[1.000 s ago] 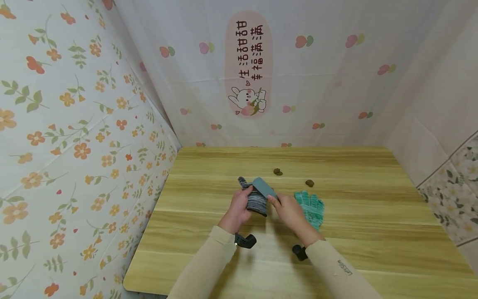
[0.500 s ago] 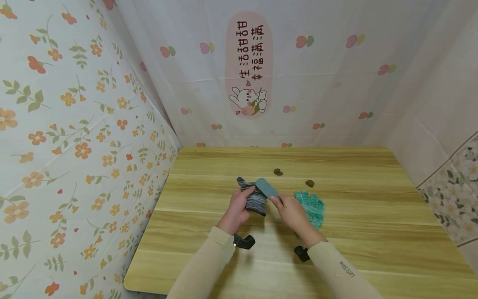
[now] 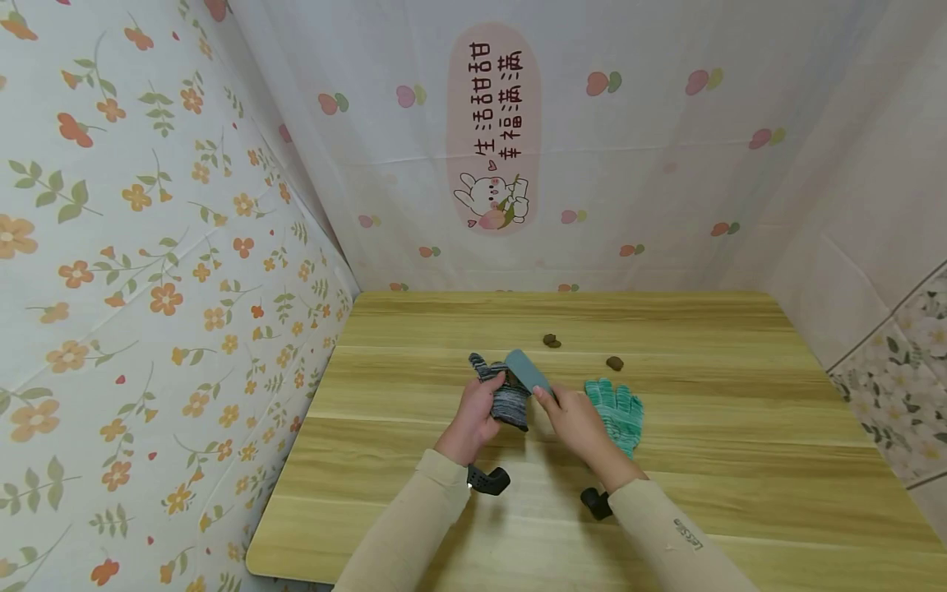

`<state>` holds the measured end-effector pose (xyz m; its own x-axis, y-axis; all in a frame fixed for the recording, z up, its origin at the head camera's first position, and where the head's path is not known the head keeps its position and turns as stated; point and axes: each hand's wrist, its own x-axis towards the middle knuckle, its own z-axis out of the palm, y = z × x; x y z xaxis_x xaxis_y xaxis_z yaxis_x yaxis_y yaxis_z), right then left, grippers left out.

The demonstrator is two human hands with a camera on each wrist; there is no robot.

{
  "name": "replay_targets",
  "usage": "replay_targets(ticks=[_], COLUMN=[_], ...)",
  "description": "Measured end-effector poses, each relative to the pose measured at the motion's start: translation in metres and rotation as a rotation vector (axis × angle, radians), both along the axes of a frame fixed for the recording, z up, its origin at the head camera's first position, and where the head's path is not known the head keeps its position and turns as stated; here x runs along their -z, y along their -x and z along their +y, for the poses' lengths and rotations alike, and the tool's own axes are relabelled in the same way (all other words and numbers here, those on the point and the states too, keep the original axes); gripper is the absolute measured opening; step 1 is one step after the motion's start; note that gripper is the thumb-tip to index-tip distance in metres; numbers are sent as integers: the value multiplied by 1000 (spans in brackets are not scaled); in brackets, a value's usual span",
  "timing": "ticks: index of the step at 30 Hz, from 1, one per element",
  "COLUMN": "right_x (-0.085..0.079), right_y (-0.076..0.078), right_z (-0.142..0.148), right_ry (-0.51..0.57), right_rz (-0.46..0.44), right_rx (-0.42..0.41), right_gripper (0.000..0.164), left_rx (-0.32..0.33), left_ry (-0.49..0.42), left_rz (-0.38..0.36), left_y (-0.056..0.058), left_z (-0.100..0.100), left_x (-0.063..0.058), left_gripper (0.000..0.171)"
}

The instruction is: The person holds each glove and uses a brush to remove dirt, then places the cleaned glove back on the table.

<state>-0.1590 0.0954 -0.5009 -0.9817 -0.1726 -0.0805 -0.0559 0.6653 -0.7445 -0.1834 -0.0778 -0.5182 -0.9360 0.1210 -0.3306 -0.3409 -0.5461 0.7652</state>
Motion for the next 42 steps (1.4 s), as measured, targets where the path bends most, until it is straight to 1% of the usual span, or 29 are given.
replay_targets(ticks=[4, 8, 14, 21, 25, 31, 36, 42], right_x=[-5, -8, -8, -2, 0, 3, 4, 5], right_y=[1, 0, 0, -1, -1, -2, -4, -5], right_z=[-2, -4, -5, 1, 4, 8, 10, 15], right_ry=[23, 5, -39, 3, 2, 9, 16, -1], right_rz=[4, -2, 32, 3, 6, -10, -16, -29], right_rx=[4, 8, -4, 4, 4, 2, -2, 3], right_gripper=[47, 48, 46, 44, 43, 43, 43, 44], left_rx=[24, 42, 56, 15, 9, -18, -13, -21], left_ry=[6, 12, 17, -3, -9, -31, -37, -26], left_rz=[-1, -2, 9, -24, -39, -46, -51, -49], left_y=[0, -1, -2, -3, -3, -2, -1, -1], left_z=[1, 3, 5, 1, -1, -5, -8, -12], left_x=[1, 0, -1, -2, -4, -7, -7, -7], left_gripper=[31, 31, 35, 31, 31, 27, 27, 33])
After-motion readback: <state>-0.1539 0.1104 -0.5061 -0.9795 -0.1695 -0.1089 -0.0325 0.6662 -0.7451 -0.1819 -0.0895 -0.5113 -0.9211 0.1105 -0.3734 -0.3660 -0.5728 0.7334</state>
